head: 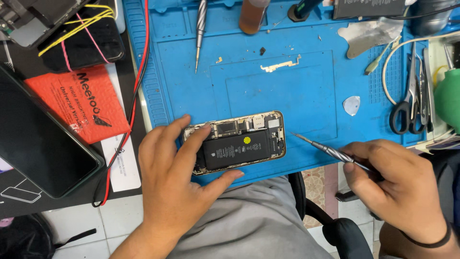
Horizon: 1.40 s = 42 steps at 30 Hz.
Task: The person uses a screwdriver to remove screws from the back of a disassembled smartphone. They then use their fingers to lift and remove small internal components and place them on the workbench.
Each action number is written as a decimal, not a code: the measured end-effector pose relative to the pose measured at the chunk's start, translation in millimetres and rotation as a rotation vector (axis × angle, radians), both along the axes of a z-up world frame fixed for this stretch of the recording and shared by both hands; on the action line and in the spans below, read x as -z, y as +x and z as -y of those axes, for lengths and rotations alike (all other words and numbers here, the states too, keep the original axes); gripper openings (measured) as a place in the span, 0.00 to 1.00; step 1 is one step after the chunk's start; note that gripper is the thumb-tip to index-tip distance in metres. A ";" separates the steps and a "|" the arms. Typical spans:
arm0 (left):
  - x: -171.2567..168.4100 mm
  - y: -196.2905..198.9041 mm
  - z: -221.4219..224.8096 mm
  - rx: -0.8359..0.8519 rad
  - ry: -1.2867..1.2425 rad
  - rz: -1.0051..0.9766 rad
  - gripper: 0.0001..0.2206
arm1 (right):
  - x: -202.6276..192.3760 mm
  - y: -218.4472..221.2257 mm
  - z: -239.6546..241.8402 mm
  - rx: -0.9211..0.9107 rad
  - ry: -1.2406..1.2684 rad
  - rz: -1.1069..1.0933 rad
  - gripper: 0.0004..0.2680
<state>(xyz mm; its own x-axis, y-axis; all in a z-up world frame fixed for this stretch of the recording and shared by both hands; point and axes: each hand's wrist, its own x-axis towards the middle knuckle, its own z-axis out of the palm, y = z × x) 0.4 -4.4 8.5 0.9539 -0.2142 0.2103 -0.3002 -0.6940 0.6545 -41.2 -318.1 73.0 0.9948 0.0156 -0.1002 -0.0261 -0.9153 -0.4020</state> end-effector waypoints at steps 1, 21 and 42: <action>-2.9 -0.4 1.0 0.014 -0.004 0.009 0.34 | -1.5 -1.1 -1.0 -0.012 -0.005 0.013 0.07; -13.4 14.7 47.8 0.264 0.006 0.019 0.26 | -2.6 14.6 -23.3 -0.191 -0.006 0.128 0.08; -8.5 20.3 42.3 0.273 -0.008 -0.028 0.27 | 12.9 -0.5 -33.4 -0.076 0.021 0.103 0.10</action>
<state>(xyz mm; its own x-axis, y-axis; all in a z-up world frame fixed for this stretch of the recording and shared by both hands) 20.8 -46.7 17.0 0.8665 -0.4628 0.1871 -0.4570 -0.5846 0.6704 -41.8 -284.7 60.1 0.9957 0.0921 0.0033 0.0851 -0.9045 -0.4178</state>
